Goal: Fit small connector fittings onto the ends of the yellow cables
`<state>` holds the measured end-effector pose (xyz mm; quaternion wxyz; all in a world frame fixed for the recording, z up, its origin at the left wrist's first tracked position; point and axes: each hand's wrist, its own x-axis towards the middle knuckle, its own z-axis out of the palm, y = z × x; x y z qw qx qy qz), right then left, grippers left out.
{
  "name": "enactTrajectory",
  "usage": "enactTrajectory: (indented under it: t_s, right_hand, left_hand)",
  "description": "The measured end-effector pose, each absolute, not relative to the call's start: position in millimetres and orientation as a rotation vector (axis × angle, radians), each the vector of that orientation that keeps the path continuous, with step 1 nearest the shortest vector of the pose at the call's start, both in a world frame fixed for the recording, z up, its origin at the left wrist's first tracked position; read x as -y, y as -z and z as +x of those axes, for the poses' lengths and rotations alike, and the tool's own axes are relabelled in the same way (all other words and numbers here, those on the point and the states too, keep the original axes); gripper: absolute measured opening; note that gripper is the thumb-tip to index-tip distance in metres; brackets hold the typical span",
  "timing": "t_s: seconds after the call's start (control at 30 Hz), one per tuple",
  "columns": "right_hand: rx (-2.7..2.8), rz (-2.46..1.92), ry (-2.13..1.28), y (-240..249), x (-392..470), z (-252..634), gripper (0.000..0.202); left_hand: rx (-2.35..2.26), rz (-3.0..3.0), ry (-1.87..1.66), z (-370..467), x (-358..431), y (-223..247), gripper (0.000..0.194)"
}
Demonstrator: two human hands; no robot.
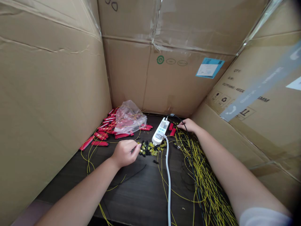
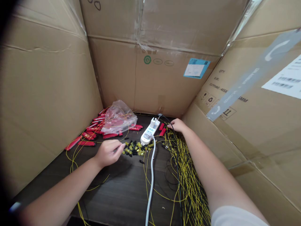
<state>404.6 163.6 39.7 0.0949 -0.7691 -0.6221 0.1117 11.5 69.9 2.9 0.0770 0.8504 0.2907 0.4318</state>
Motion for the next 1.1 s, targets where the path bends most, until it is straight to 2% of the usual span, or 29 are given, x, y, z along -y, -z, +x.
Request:
enactTrajectory:
  t_s: [0.5,0.93,1.1]
  right_hand:
    - [1.775,-2.360,-0.307,-38.3,-170.2,389.8,0.012]
    - [1.570,-2.021,-0.134,-93.2,-175.4,383.8,0.023]
    - [1.541,-1.736,-0.128,-133.1,-177.6,352.4,0.023]
  left_hand:
    - [-0.840,2.605,-1.335,11.9,-71.2,-0.5,0.026]
    - [-0.854,2.612,-1.386,13.2,-70.3,0.7,0.027]
    - [-0.854,2.613,-1.397,13.4,-70.2,1.2,0.026]
